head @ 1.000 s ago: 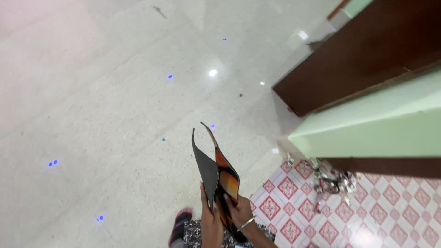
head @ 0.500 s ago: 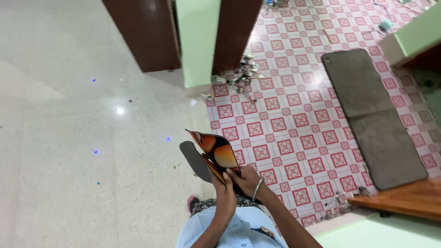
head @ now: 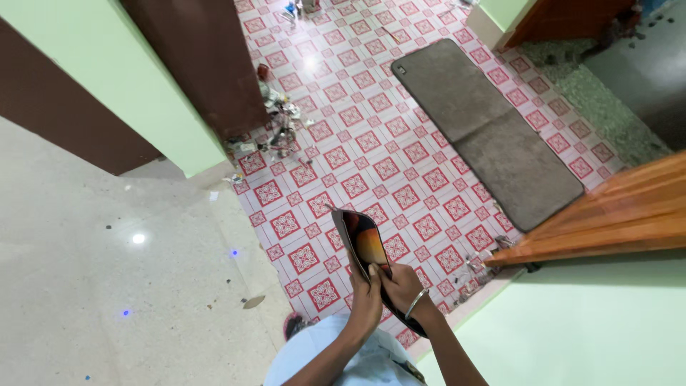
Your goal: The person picks up a stone-patterned mat from a tiled floor by hand, carries it through a wooden doorway to a staircase, and shakes it multiple times to remove dust before walking back into the room.
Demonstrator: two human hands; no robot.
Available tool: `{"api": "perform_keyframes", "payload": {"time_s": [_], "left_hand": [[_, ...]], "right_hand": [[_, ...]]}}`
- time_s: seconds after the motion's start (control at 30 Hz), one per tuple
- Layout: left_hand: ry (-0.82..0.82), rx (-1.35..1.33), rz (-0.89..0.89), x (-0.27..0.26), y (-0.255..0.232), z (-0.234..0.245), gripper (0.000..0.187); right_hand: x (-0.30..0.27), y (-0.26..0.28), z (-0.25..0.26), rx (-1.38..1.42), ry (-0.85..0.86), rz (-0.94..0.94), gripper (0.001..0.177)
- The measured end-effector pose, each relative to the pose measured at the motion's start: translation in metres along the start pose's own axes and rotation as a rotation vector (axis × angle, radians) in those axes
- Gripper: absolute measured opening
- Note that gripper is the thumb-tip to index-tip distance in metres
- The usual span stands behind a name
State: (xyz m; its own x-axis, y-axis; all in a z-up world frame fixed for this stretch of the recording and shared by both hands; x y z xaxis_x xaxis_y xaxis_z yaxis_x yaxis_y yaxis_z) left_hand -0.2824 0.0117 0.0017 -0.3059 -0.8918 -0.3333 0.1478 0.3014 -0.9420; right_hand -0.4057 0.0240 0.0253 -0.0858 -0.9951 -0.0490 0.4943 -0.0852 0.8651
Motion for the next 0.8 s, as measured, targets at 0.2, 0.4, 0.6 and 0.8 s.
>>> {"api": "perform_keyframes", "payload": {"time_s": [0.2, 0.4, 0.6, 0.8], "left_hand": [[0.218, 0.091, 0.061, 0.034, -0.016, -0.098, 0.082], [0.442, 0.237, 0.025, 0.105, -0.019, -0.208, 0.081], [0.648, 0.347, 0.249, 0.193, -0.051, -0.305, 0.084], [0.812, 0.407, 0.110, 0.283, -0.073, -0.416, 0.083]], "right_hand": [[-0.018, -0.055, 0.085, 0.058, -0.209, -0.211, 0.043], [-0.001, -0.118, 0.179, 0.035, -0.357, -0.377, 0.044], [0.039, -0.177, 0.266, -0.016, -0.503, -0.327, 0.037], [0.082, -0.237, 0.369, 0.006, -0.709, -0.347, 0.036]]}}
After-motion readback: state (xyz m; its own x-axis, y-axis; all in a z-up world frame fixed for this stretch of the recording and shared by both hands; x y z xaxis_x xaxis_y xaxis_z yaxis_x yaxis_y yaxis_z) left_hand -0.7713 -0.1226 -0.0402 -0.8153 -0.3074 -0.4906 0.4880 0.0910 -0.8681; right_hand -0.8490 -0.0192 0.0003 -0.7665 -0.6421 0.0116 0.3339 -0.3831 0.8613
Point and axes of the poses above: each hand's wrist, its own x-axis towards the middle knuckle, its own z-axis out of the back of the hand, y = z × x, the point moved 2 cm from there along x, towards the middle knuckle, and after that the axes turned 10 degrees about z, right-handed, at the moved point
